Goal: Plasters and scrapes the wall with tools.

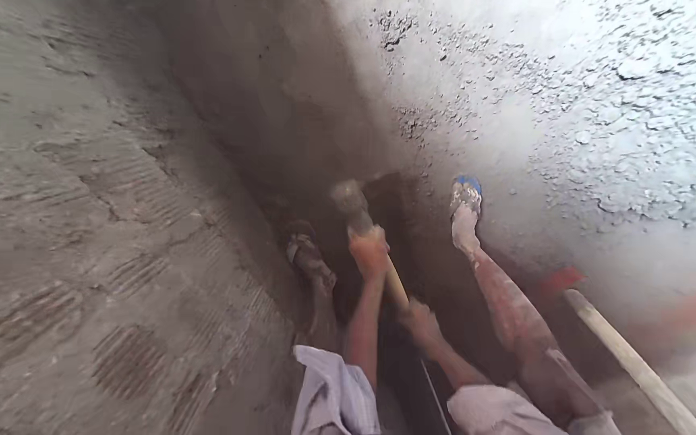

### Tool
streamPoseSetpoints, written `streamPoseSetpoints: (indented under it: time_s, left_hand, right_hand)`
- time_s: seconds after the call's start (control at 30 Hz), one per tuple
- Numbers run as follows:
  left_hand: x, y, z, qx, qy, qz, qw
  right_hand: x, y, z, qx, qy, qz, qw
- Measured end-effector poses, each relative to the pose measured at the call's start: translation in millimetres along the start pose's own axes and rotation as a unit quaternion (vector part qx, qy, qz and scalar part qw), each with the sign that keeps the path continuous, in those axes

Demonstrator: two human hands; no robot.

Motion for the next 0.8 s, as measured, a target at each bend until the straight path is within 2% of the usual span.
streamPoseSetpoints:
  time_s: [0.07, 0.13, 0.2, 0.27, 0.33, 0.4, 0.5, 0.6, 0.63, 0.7, 0.77, 0.8]
  left_hand:
    - [78, 44, -36, 0.051, -0.010, 0.112, 0.992]
    - [145, 98, -59, 0.085, 0.031, 0.217, 0.972]
    - [176, 143, -56, 0.070, 0.073, 0.277, 0.956]
    - [177, 175, -24, 0.023, 0.104, 0.298, 0.948]
    - [143, 157, 23, -0.007, 0.138, 0.237, 0.962]
    - [85, 105, 67, -0.011, 0.159, 0.138, 0.977]
    - [-32, 0, 137, -0.015, 0.192, -0.053, 0.980]
    - [-163, -103, 205, -0.028, 0.178, -0.224, 0.958]
    - [-200, -133, 222, -0.036, 0.175, -0.250, 0.952]
    - [-256, -184, 238, -0.032, 0.152, -0.246, 0.957]
    - [-281, -218, 237, -0.030, 0.073, -0.219, 0.972]
    - [-283, -231, 239, -0.041, 0.035, -0.209, 0.976]
  right_hand:
    - [-77, -7, -34, 0.036, -0.015, -0.078, 0.996]
    - [-144, 0, -60, 0.060, -0.017, -0.154, 0.986]
    - [-172, 16, -81, 0.085, -0.024, -0.195, 0.977]
    - [-160, 41, -95, 0.144, -0.011, -0.184, 0.972]
    - [-116, 27, -101, 0.160, 0.024, -0.095, 0.982]
    - [-42, 5, -80, 0.112, 0.073, 0.016, 0.991]
    - [111, 18, -11, 0.016, 0.100, 0.174, 0.980]
    - [267, 39, 56, -0.101, 0.077, 0.306, 0.944]
    - [312, 42, 71, -0.136, 0.054, 0.333, 0.931]
    - [384, 42, 92, -0.163, -0.011, 0.363, 0.917]
    - [423, 41, 91, -0.168, -0.074, 0.412, 0.893]
    - [431, 58, 87, -0.198, -0.092, 0.469, 0.856]
Point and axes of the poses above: each hand's wrist, its own y-axis away from the middle knuckle, its own z-axis out of the back of the hand, x = y × z, the point moved 9 cm from there along -y, towards the middle knuckle, and after that the axes turned 6 degrees about x, right-handed, at the moved point
